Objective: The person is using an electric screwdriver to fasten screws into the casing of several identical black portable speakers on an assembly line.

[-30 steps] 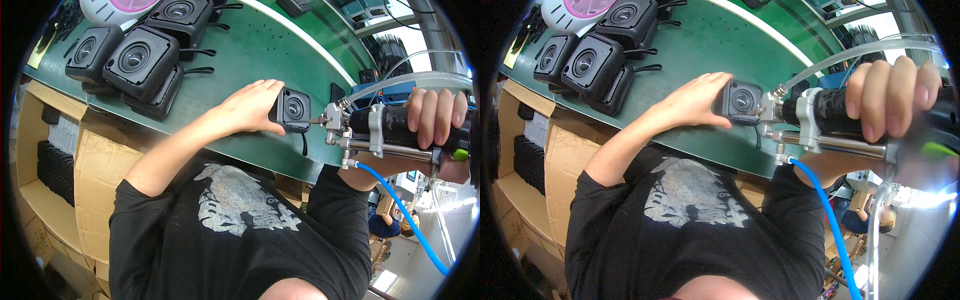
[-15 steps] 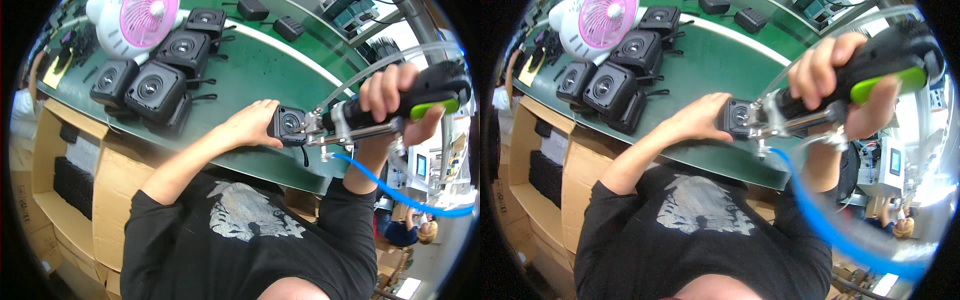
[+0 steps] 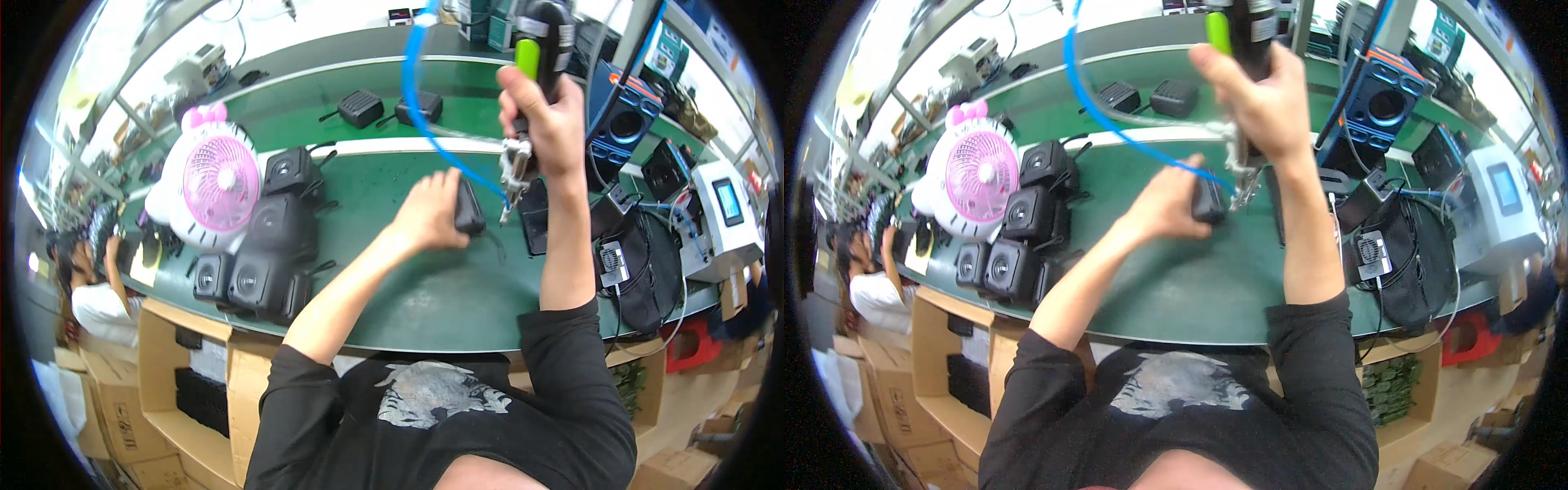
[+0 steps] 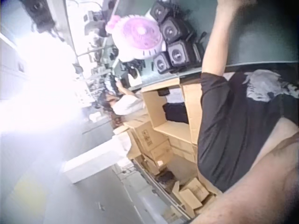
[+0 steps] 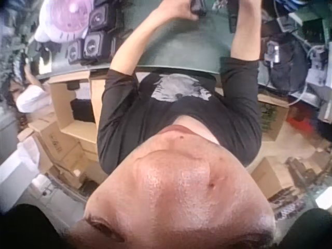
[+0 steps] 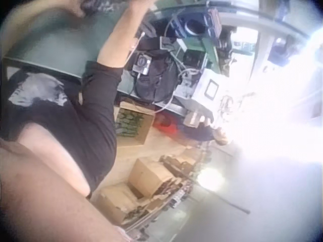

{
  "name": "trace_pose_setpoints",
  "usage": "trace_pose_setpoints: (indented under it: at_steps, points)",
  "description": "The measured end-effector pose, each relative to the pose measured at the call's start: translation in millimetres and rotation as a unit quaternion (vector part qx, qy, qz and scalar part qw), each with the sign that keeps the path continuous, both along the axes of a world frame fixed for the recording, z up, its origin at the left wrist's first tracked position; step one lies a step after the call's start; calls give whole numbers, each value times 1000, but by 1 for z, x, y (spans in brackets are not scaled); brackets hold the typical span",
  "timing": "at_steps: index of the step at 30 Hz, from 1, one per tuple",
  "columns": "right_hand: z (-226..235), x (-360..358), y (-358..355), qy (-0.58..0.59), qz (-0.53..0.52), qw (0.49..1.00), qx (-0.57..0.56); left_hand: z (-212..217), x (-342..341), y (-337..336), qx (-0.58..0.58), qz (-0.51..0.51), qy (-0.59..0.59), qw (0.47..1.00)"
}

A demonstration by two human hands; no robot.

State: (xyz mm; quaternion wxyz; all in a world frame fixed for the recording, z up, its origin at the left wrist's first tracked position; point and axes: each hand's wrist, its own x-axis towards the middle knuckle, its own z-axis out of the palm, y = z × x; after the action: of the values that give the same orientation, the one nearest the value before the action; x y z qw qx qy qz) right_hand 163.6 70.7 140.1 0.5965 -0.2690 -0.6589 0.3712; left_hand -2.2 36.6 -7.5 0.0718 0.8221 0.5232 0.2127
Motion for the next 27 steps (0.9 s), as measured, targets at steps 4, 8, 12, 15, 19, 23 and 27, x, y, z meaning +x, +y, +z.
trace_pose_setpoints:
  at_steps: [4,8,12,15,19,23,27]
  points:
    - [-8,11,3,41,86,995,16,-10,15,129,65,-28,-205,976]
    - [-8,14,3,-13,60,992,111,-16,45,238,57,-3,-202,978]
    - [-6,6,-3,43,98,990,89,-32,76,297,46,70,-219,972]
    - [-7,5,-10,8,87,989,117,-33,72,313,-51,51,-171,983]
    - [-7,7,-14,-6,145,986,81,-13,45,308,-78,27,39,996]
    - [-6,9,-15,-9,92,990,110,14,15,300,-132,-52,433,890]
    - [-6,13,-15,-20,114,990,86,2,12,300,-90,-104,598,790]
